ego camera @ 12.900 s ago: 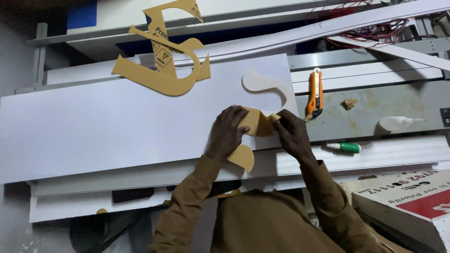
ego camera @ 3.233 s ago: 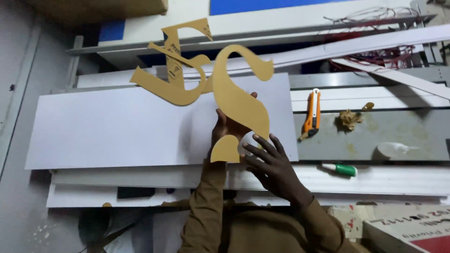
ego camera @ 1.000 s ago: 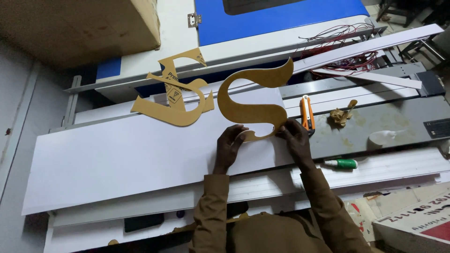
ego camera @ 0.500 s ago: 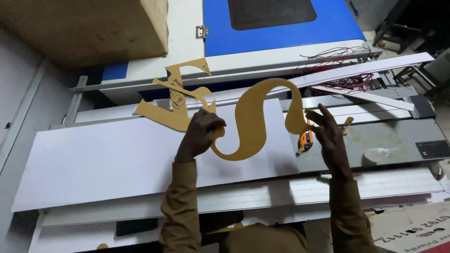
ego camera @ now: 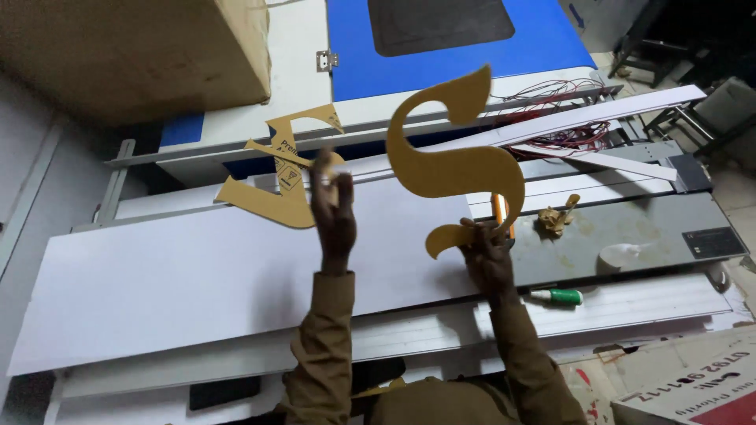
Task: Peeling protective brown paper from white acrylic letters on a workbench in a sign shop.
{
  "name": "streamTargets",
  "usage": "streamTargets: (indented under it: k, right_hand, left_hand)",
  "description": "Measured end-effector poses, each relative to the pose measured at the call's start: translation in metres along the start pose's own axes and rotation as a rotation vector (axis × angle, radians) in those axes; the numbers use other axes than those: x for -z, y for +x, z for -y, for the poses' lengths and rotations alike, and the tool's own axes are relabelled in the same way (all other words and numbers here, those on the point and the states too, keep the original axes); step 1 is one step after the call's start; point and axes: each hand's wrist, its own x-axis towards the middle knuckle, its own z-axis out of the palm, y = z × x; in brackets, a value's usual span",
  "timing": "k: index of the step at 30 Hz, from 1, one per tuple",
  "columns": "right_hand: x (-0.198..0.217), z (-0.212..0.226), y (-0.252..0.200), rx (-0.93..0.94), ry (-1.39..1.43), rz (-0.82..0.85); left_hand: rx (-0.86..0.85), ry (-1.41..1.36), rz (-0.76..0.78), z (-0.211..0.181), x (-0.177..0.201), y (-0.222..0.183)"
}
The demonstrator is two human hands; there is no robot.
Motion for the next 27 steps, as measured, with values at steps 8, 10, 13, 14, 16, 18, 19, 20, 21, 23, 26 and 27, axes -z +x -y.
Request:
streamTargets:
  k: [8, 10, 13, 14, 16, 18, 19, 20, 21, 23, 26, 27]
  right_hand:
    - [-0.07, -0.023, -0.02, -0.215, -0.165, -0.201]
    - [-0.078, -0.019, -0.011, -0.21, -0.277, -0.206]
    - [-0.066, -0.026, -0.016, -0.257, -0.078, -0.28]
    - [-0.069, -0.024, -0.018, -0.251, -0.086, -0.274]
    - [-0.081, -0.012, -0.013, -0.253, -0.098, -0.254]
    - [-0.1, 0.007, -0.012, -0.155, -0.337, -0.238]
    - [-0.103, 0.02, -0.009, -0.161, -0.338, -0.24]
    - [-0.107, 0.034, -0.005, -0.093, -0.557, -0.177]
    - [-0.11, 0.048, 0.001, -0.018, -0.777, -0.111]
    - [-0.11, 0.066, 0.003, 0.086, -0.933, -0.024]
    - [-0.091, 0.072, 0.006, 0.22, -1.217, 0.095]
    - [-0.082, 0.068, 0.006, 0.259, -1.346, 0.113]
  left_hand:
    - [0.265, -0.403, 0.161, 0.078, -0.059, -0.064]
    - [0.245, -0.383, 0.094, 0.091, -0.06, -0.057]
    - [0.215, -0.432, 0.107, 0.086, -0.055, -0.06]
    - [0.214, -0.443, 0.105, 0.083, -0.053, -0.061]
    - [0.208, -0.453, 0.089, 0.091, -0.049, -0.059]
    - [0.237, -0.525, 0.091, 0.112, -0.044, -0.062]
    - [0.243, -0.524, 0.088, 0.112, -0.037, -0.062]
    - [0.259, -0.6, 0.088, 0.113, -0.03, -0.062]
    - [0.272, -0.679, 0.091, 0.114, -0.024, -0.058]
    - [0.392, -0.75, 0.097, 0.095, -0.005, -0.055]
    - [0.624, -0.931, 0.112, 0.081, 0.03, -0.06]
    - [0.736, -1.041, 0.136, 0.079, 0.046, -0.063]
